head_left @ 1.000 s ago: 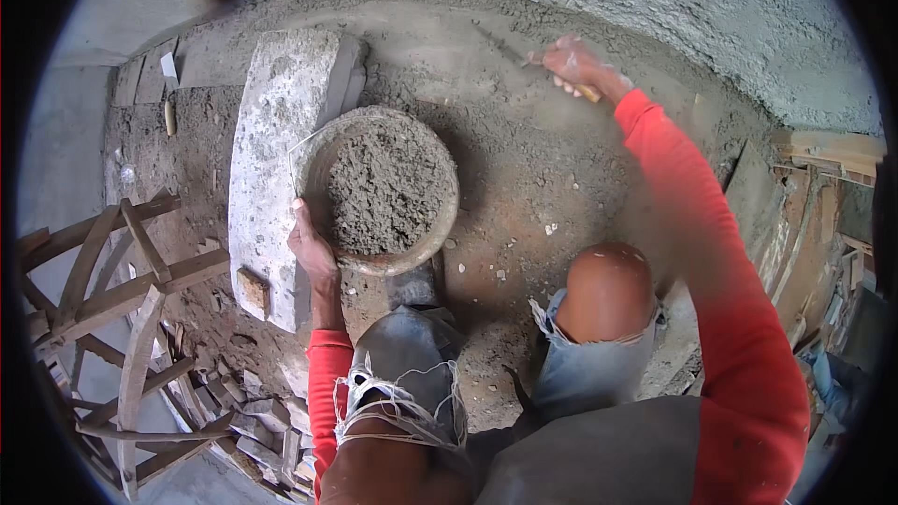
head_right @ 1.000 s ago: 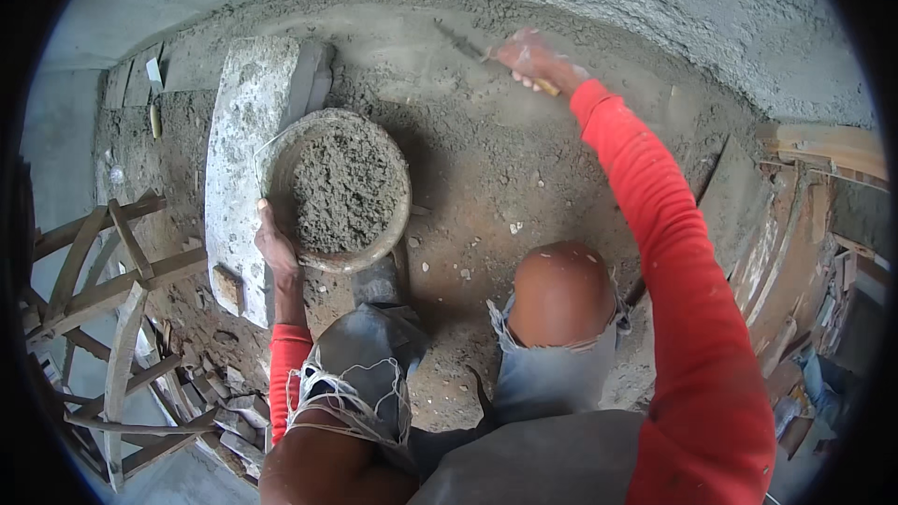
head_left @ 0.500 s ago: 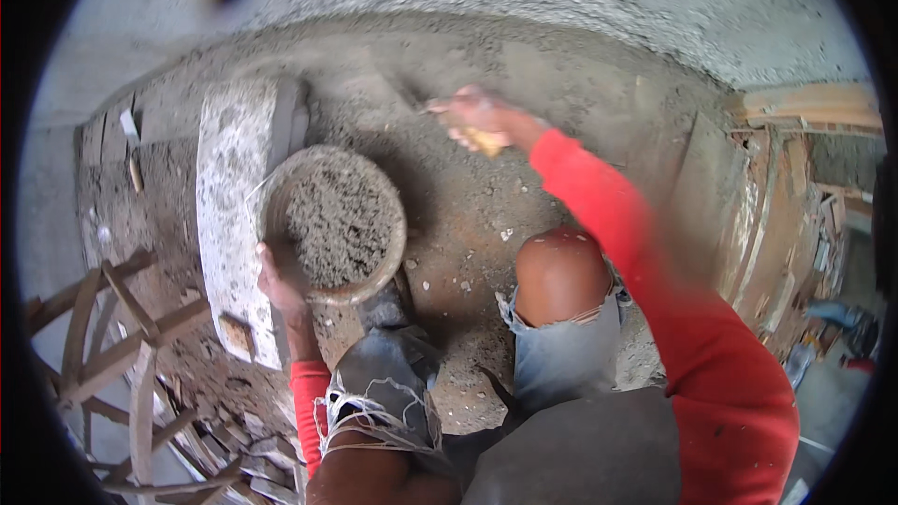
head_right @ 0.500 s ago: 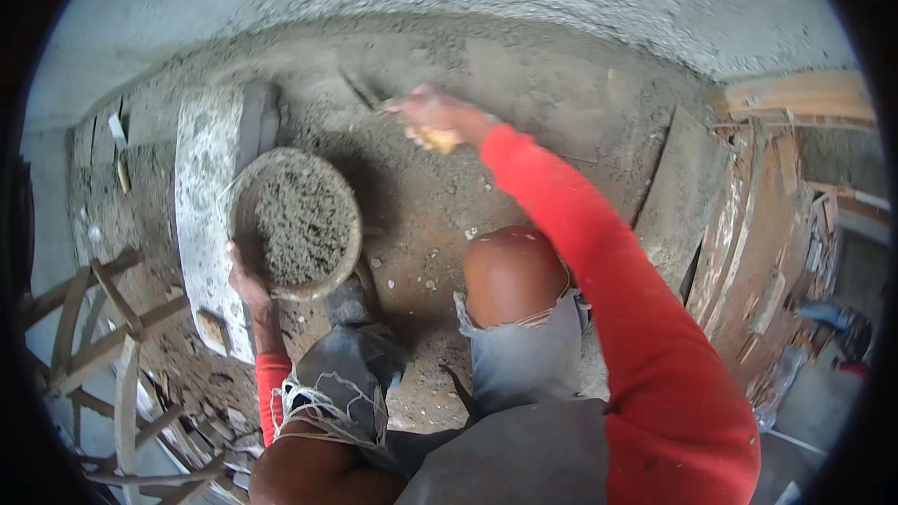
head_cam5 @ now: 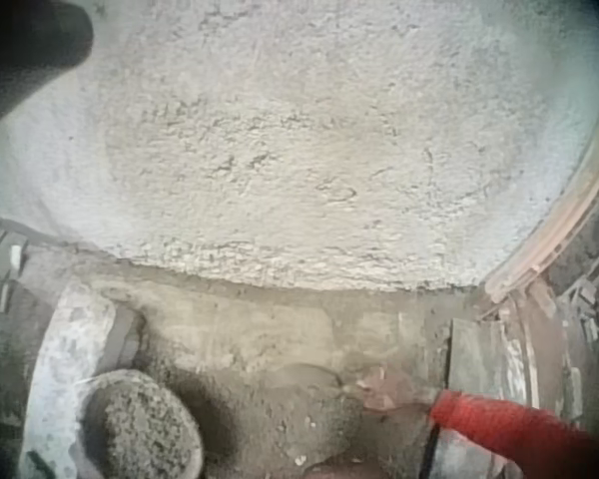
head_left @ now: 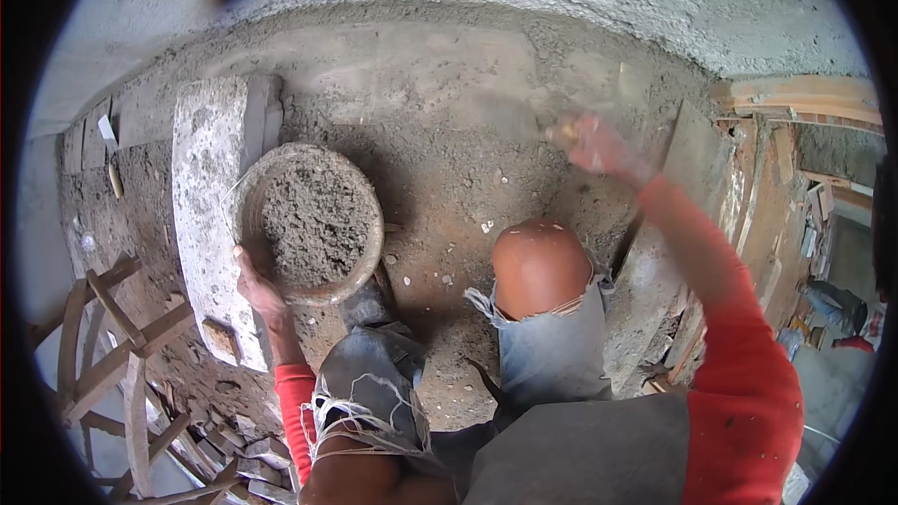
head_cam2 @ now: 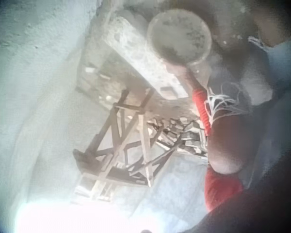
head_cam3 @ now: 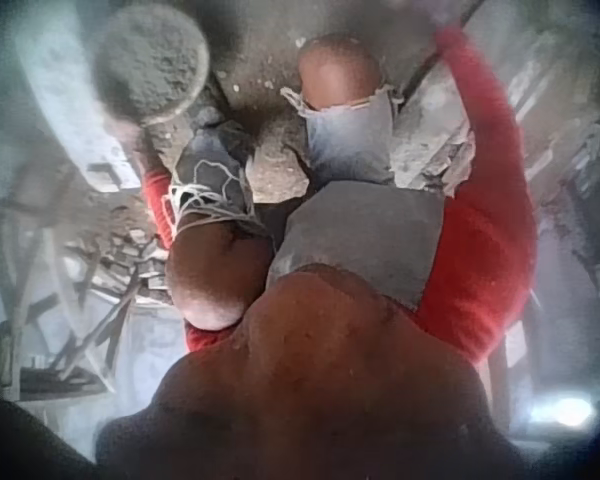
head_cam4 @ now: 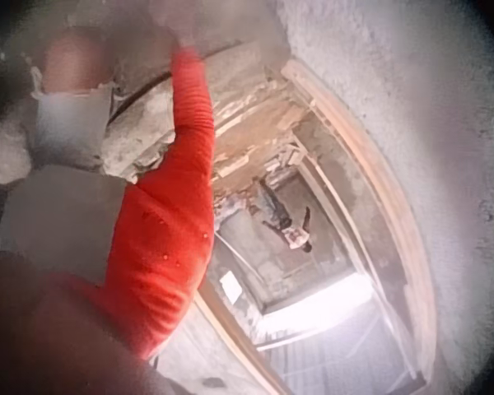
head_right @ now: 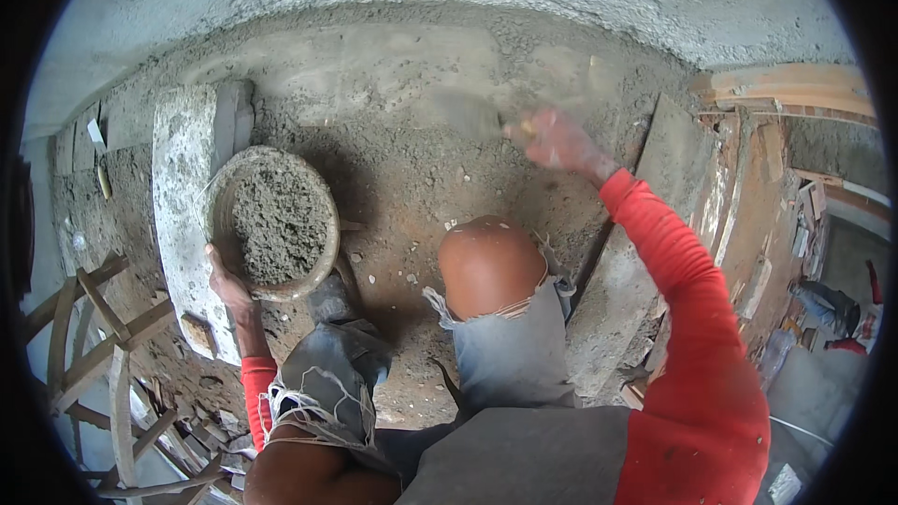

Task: The person applies mortar onto a wall using a trowel, pours water into a bucket to mix more mortar by hand and with a trowel, and then applies the plaster onto the wall and smooths it with a wooden float.

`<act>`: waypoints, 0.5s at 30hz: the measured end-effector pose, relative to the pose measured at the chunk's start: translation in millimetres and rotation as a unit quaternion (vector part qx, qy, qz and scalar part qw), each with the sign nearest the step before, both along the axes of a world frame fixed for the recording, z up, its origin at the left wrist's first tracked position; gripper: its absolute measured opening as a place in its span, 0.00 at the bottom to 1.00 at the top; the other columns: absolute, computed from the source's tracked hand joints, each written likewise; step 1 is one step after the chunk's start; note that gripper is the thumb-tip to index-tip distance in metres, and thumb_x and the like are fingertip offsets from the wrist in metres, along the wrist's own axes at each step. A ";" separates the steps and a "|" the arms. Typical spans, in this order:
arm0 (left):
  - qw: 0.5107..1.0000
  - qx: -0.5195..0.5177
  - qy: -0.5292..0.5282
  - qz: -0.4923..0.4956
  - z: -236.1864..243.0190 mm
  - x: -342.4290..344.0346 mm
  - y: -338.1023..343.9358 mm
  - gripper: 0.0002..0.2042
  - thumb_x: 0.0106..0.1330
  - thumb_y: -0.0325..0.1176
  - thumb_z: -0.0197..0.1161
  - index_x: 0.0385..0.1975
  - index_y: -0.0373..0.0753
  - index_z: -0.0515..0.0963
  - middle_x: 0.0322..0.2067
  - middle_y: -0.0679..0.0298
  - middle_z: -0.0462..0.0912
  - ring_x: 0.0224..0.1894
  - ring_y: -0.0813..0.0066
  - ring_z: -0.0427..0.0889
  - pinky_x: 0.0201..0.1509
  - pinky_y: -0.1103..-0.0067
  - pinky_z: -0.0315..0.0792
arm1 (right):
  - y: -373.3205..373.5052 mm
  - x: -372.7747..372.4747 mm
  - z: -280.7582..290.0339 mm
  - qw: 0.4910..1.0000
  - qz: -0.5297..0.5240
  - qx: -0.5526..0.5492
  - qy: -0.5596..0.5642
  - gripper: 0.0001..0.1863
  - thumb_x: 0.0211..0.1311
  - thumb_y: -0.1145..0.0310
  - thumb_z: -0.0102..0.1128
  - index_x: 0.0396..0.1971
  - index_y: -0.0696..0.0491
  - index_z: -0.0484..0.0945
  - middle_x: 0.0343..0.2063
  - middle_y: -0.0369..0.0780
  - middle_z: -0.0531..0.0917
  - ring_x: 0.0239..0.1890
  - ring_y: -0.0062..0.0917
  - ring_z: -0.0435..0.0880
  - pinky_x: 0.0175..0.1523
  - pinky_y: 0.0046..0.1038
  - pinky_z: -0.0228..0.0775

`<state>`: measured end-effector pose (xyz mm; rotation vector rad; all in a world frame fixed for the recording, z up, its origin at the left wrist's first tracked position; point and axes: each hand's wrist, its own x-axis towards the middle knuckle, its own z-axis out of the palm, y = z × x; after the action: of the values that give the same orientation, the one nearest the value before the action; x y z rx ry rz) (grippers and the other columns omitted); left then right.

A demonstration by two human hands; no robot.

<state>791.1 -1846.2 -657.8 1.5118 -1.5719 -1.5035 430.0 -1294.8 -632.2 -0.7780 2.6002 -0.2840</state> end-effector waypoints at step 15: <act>0.994 0.005 0.100 -0.042 2.4 -1.8 4.4 0.30 0.80 0.54 0.67 0.61 0.27 0.83 0.56 0.64 0.88 0.50 0.78 0.81 0.55 0.78 0.74 | 6.8 -140.9 -5.9 0.968 0.049 0.157 0.188 0.28 0.76 0.45 0.56 0.53 0.57 0.83 0.44 0.52 0.90 0.48 0.51 0.89 0.53 0.51 0.82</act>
<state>789.2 -1841.8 -655.3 1.2698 -1.5269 -1.6554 289.1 -1288.0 -638.1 -0.9094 2.8361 0.3323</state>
